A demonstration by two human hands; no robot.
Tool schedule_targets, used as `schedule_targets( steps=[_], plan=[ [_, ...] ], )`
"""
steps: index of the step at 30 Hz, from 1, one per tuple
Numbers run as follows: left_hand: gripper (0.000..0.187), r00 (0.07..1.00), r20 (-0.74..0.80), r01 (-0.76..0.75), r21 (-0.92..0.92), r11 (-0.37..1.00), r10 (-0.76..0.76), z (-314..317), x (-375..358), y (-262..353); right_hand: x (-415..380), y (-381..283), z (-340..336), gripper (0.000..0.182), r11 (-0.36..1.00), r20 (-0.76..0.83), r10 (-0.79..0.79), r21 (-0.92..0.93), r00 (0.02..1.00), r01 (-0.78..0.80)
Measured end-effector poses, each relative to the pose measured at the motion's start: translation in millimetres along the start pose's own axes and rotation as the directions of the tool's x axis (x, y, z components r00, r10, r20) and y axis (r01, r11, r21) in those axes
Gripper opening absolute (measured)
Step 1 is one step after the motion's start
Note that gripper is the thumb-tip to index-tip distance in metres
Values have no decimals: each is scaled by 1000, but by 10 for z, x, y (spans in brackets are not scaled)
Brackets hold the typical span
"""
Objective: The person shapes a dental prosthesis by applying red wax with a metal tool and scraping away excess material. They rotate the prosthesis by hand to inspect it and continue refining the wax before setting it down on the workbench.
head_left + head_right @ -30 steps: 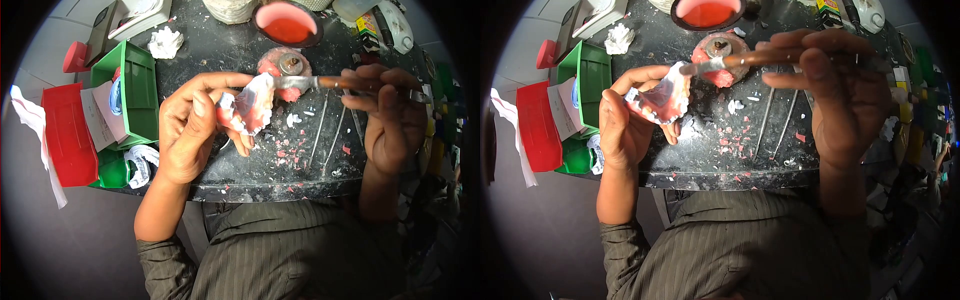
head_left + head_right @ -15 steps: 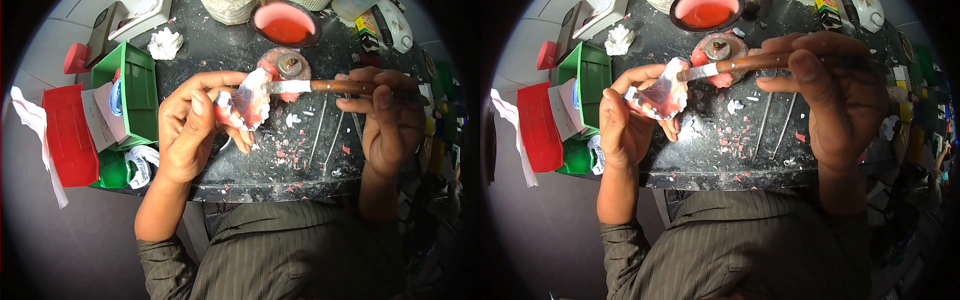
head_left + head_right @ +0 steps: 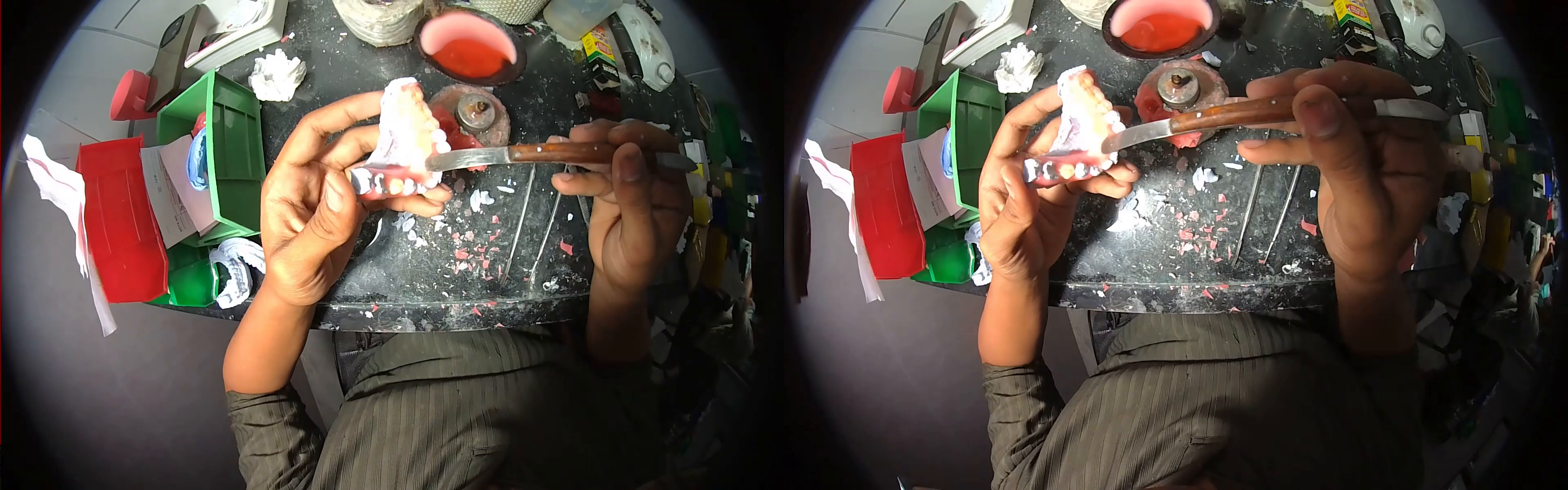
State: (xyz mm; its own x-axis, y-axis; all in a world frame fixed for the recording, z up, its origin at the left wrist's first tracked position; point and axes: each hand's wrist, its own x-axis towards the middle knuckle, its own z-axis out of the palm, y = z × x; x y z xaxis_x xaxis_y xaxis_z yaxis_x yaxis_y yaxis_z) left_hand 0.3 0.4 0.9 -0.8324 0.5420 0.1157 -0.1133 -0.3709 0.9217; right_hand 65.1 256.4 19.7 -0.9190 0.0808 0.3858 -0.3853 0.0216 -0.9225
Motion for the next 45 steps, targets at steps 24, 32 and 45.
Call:
schedule_targets(
  steps=[24,32,45],
  plan=[
    [68,995,93,-11,-183,983,29,2,-4,13,-4,41,14,27,999,-75,-1,37,997,3],
    [76,997,45,-54,-228,972,66,4,5,-9,8,6,-14,23,988,-158,30,153,987,-6],
    [71,995,-96,-35,-180,983,18,44,3,-37,95,48,-171,18,1000,-301,6,-7,953,-9]
  ],
)
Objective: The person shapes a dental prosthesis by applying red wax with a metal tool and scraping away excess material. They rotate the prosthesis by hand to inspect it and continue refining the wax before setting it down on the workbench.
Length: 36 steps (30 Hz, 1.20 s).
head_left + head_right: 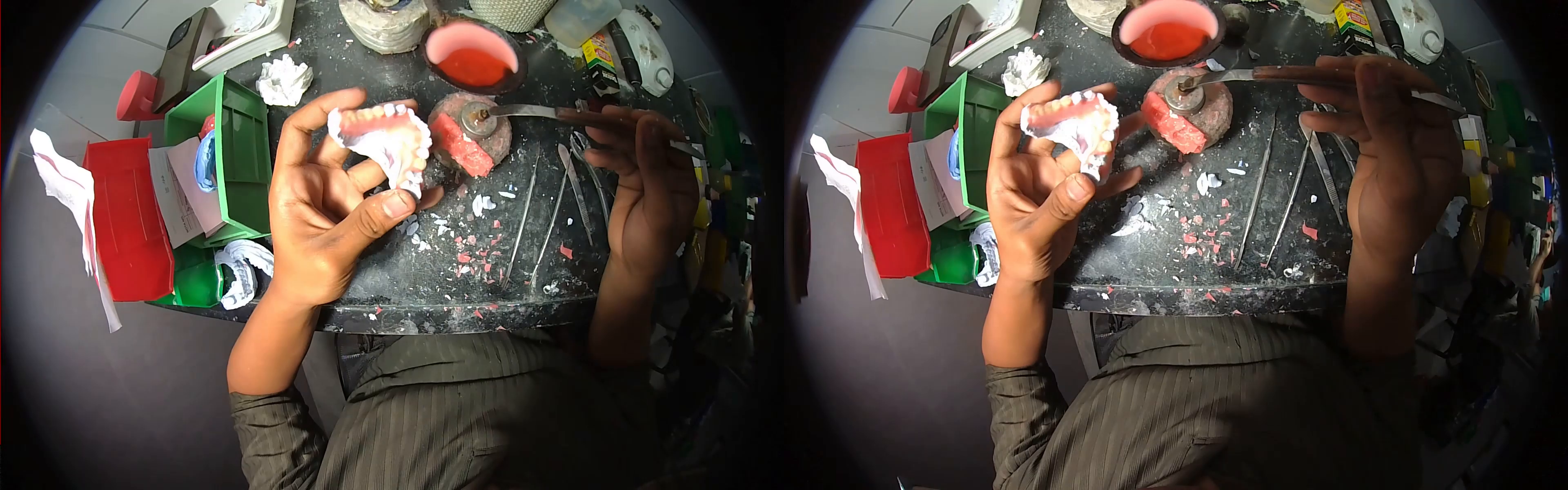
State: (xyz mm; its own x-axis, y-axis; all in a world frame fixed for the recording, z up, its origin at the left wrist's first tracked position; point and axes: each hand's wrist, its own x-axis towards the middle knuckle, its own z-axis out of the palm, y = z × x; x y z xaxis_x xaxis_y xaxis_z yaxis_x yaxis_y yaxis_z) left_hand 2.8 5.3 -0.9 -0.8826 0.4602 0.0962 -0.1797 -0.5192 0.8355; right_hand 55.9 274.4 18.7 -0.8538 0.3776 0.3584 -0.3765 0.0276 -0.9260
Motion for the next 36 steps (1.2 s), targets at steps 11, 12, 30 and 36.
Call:
schedule_targets(
  steps=[11,12,30,36],
  plan=[
    [52,984,-25,-173,163,971,179,-66,46,-8,30,8,-43,17,1000,8,-3,6,1000,3],
    [46,982,-14,-184,133,974,188,-84,48,-1,35,7,-52,17,1000,18,7,7,1000,-7],
    [43,985,-121,-152,-301,941,120,-247,123,129,33,166,-7,61,625,81,-7,-778,997,68],
    [54,989,41,-137,-51,989,140,-415,162,143,-60,271,239,68,648,391,3,-702,920,296]
  ],
)
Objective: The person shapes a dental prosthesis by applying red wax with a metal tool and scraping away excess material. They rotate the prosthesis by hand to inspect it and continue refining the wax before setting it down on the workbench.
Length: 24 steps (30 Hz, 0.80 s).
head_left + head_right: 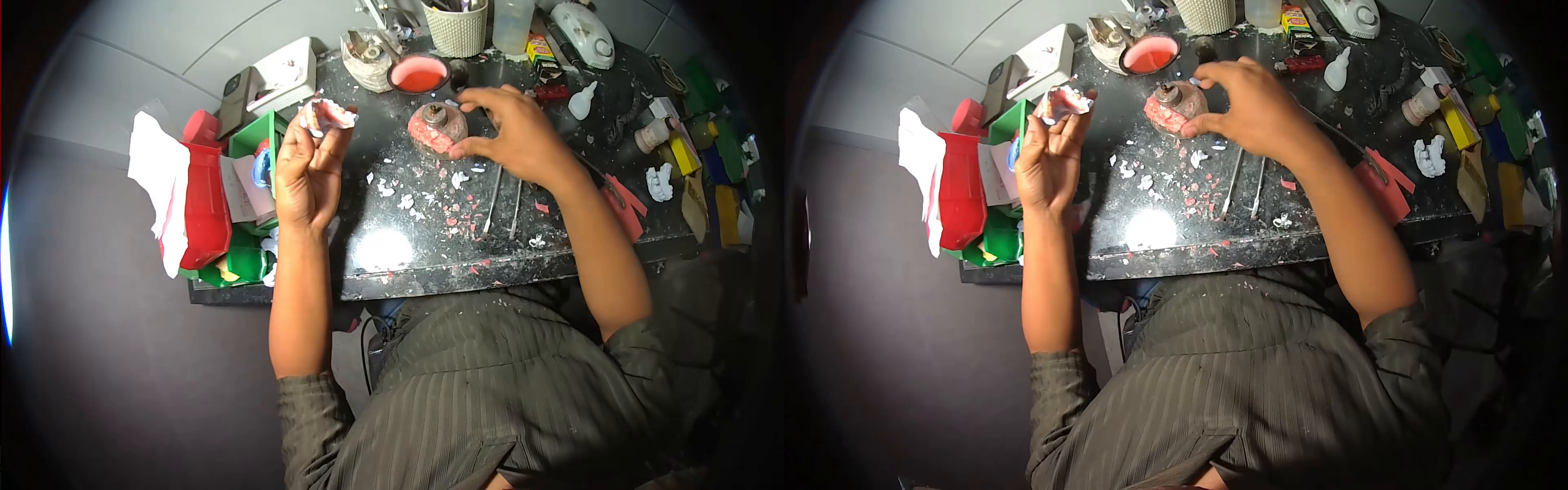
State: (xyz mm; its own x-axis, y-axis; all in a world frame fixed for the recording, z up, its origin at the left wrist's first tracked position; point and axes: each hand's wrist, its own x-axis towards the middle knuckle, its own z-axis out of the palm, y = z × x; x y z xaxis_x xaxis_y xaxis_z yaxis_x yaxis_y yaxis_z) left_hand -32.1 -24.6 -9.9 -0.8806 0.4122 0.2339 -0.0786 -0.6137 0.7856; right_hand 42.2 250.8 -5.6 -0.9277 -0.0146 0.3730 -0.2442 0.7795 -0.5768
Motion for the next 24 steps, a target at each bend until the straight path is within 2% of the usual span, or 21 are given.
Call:
schedule_targets(
  steps=[1,5,7,8,11,13,15,17,19,21,24],
  plan=[
    [54,1000,19,1,34,999,-2,-19,4,-2,9,17,43,68,997,0,-60,-47,998,59],
    [54,998,-26,-54,126,991,58,-87,19,-33,-7,-135,-10,63,997,48,-70,-33,996,71],
    [55,997,-36,-61,147,987,67,-6,9,-15,-28,-247,-144,59,999,218,3,36,976,-11],
    [55,994,-29,-101,198,975,109,4,10,-28,-47,-279,-176,58,998,244,30,41,969,-42],
    [56,990,-17,-131,304,944,143,52,9,-43,-151,-161,-107,56,997,189,-12,75,982,-3],
    [56,968,112,-249,427,869,223,120,6,-75,-206,-114,-146,53,995,142,-12,98,990,-2],
    [60,967,68,-250,403,880,244,207,-31,-121,-237,-71,-199,50,992,97,-7,126,995,-5],
    [62,963,123,-269,475,838,239,235,-55,-166,-248,-20,-250,41,993,5,-111,41,994,111],
    [62,962,166,-272,532,802,216,283,-70,-182,-251,-48,-337,38,996,25,-82,44,996,81],
    [63,939,258,-340,595,728,228,338,-80,-203,-294,-33,-345,42,996,-38,-86,25,996,87],
    [64,943,258,-329,618,714,211,343,-81,-287,-308,-161,-459,40,998,-36,-64,8,997,64]
  ],
)
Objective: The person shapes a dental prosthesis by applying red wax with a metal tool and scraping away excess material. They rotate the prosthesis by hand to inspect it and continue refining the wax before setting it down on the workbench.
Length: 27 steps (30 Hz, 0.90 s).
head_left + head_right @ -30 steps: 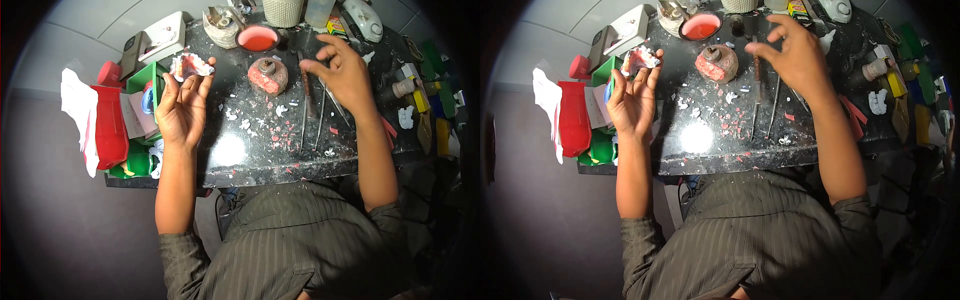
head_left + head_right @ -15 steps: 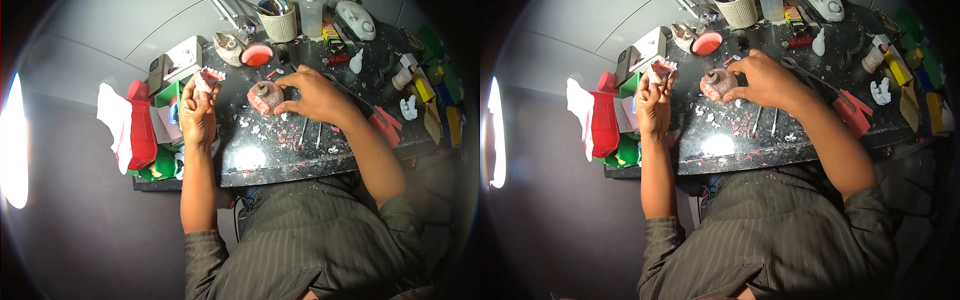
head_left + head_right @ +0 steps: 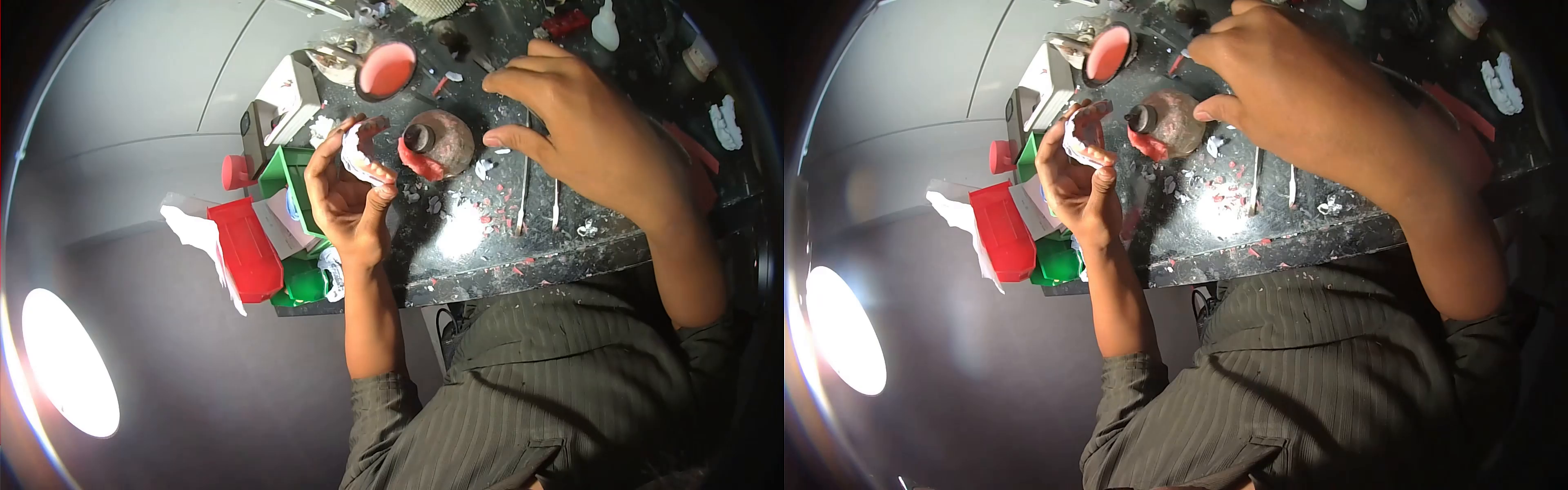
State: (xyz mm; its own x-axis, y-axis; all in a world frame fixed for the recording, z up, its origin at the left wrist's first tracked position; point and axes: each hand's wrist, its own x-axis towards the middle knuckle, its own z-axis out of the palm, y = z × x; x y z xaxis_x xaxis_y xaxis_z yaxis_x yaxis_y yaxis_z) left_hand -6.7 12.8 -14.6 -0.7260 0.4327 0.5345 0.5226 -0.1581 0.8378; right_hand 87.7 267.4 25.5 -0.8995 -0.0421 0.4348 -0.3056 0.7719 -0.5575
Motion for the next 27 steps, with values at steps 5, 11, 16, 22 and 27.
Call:
schedule_targets(
  steps=[5,11,16,22,27],
  plan=[
    [67,996,34,-86,113,990,82,81,12,-70,-11,-48,-46,40,999,-19,-52,-4,998,52],
    [68,987,50,-163,225,961,156,117,3,-70,-12,-62,-58,37,997,-35,-52,51,998,53],
    [68,961,75,-275,314,909,265,111,-5,-16,-19,-43,-52,35,996,-41,-76,45,996,78],
    [67,957,89,-288,389,875,275,77,12,-69,-11,-64,-60,35,998,-30,-46,35,998,47],
    [68,949,79,-311,389,867,305,134,9,-3,-5,-63,-57,35,998,-42,-62,18,997,63]
  ],
)
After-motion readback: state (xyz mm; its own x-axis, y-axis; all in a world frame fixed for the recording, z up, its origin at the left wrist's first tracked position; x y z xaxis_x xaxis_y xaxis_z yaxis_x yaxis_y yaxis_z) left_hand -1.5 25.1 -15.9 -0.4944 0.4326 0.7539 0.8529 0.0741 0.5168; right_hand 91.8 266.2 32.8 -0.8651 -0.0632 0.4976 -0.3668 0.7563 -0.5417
